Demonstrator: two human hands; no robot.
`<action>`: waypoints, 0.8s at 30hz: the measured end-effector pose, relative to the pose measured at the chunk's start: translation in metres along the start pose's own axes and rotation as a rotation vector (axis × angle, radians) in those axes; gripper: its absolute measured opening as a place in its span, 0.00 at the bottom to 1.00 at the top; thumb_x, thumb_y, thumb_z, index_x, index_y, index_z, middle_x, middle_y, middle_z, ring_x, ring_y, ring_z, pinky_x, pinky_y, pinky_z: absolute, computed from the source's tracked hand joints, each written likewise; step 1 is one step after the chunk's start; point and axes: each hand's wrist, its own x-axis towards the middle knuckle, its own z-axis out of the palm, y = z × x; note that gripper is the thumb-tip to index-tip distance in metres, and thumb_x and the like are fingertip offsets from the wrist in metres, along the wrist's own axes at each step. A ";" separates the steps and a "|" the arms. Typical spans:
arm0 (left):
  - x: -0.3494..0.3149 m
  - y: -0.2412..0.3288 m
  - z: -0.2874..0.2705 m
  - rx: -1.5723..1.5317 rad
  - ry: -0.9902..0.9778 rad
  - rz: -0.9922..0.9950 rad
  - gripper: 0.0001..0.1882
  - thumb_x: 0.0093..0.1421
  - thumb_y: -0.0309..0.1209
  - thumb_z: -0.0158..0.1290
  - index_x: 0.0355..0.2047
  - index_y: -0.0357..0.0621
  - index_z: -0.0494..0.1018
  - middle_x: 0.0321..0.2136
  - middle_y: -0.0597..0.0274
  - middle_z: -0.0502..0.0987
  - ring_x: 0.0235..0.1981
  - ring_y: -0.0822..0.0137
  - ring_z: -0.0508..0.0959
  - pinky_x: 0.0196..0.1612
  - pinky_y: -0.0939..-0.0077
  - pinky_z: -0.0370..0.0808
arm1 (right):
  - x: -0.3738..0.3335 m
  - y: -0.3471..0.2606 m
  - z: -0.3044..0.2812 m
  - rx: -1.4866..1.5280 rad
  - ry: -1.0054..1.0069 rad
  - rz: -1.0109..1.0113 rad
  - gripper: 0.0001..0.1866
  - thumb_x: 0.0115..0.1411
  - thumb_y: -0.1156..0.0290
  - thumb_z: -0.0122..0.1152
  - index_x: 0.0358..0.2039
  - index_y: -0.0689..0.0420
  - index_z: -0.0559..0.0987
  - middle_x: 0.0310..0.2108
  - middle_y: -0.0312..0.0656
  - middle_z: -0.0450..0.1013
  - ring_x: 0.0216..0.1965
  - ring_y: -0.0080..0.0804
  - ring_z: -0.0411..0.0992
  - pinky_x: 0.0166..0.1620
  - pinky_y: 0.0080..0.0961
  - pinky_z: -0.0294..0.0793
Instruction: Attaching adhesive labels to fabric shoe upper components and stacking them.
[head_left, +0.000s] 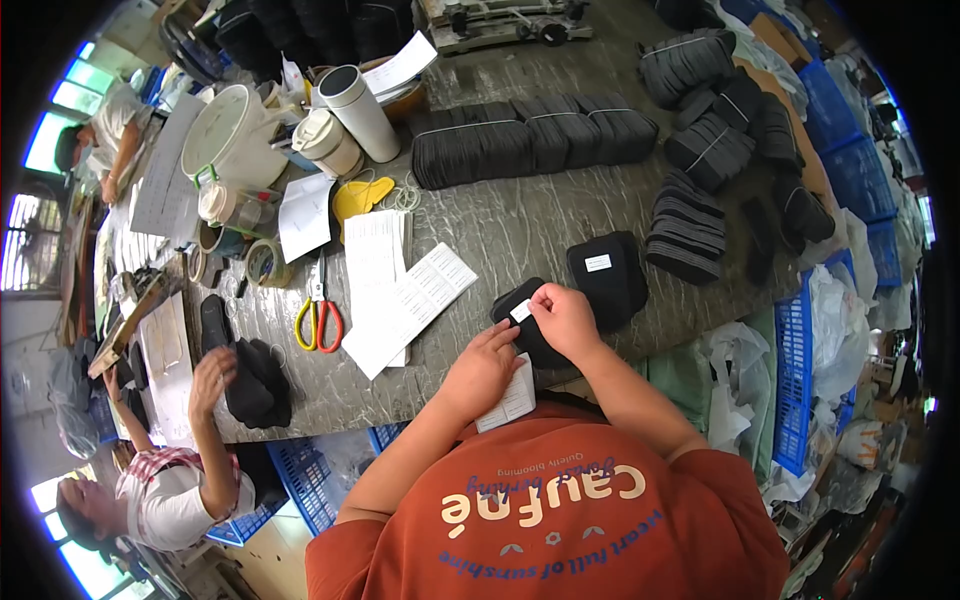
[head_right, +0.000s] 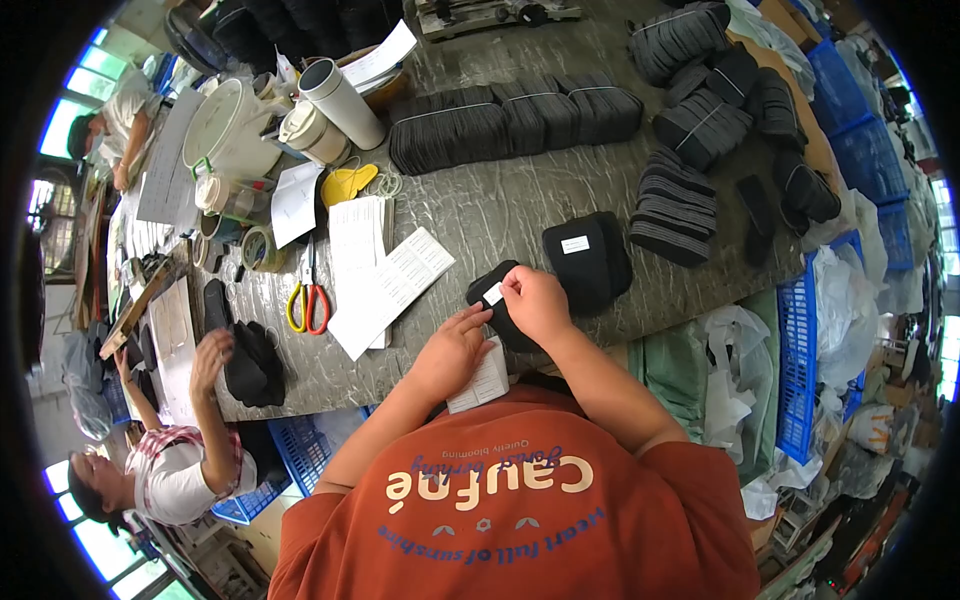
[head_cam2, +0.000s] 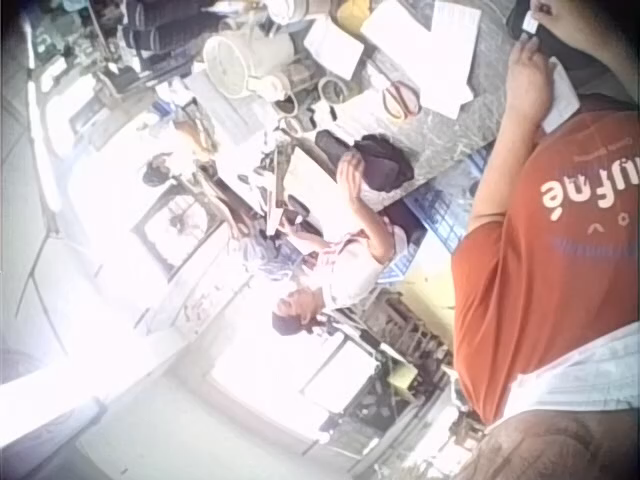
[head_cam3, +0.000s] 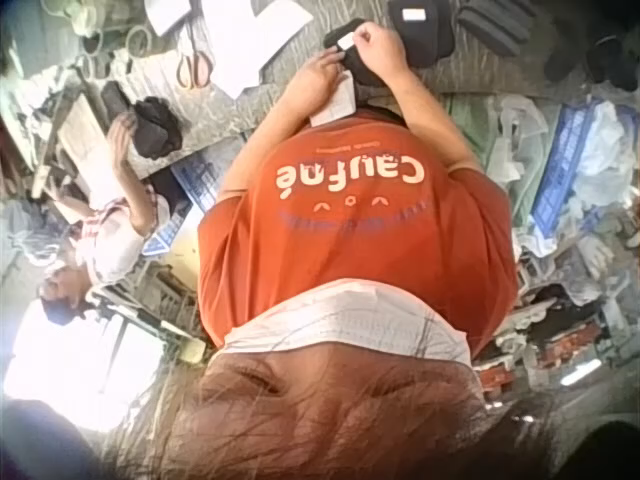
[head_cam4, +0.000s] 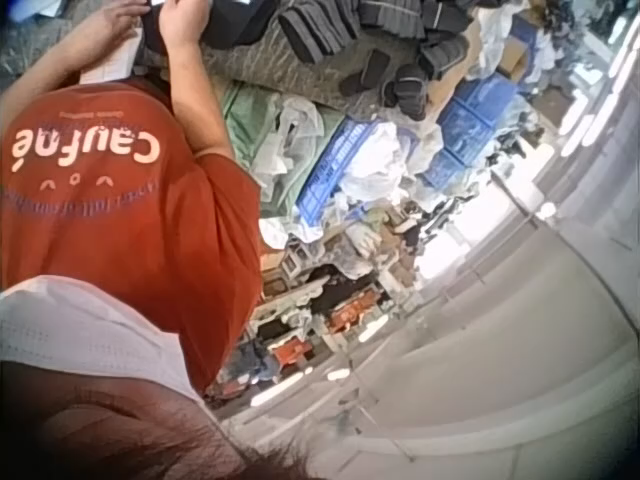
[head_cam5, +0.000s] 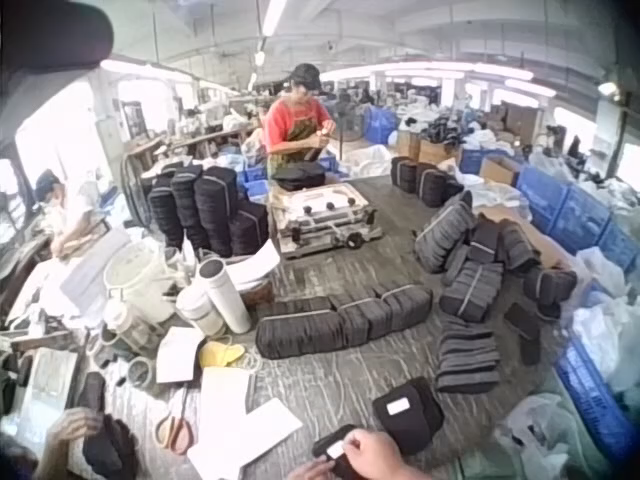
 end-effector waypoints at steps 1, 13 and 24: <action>0.000 0.000 -0.001 0.000 -0.011 -0.007 0.10 0.56 0.29 0.55 0.24 0.34 0.70 0.50 0.46 0.72 0.55 0.49 0.69 0.57 0.61 0.67 | 0.000 -0.002 0.000 -0.017 0.000 0.016 0.06 0.52 0.71 0.63 0.26 0.59 0.77 0.23 0.46 0.75 0.25 0.42 0.75 0.28 0.32 0.72; 0.010 0.009 -0.004 0.158 -0.131 -0.067 0.12 0.58 0.34 0.51 0.29 0.36 0.74 0.57 0.55 0.68 0.54 0.55 0.69 0.53 0.58 0.66 | 0.001 0.011 0.005 0.029 0.096 0.041 0.06 0.48 0.75 0.66 0.27 0.62 0.79 0.22 0.47 0.76 0.24 0.36 0.76 0.29 0.29 0.74; 0.008 0.008 -0.005 0.113 -0.108 -0.070 0.11 0.57 0.34 0.52 0.30 0.36 0.74 0.57 0.54 0.68 0.54 0.53 0.68 0.53 0.57 0.67 | 0.004 0.004 0.005 -0.228 0.213 -0.096 0.11 0.49 0.75 0.65 0.32 0.59 0.73 0.27 0.45 0.71 0.30 0.45 0.73 0.34 0.36 0.72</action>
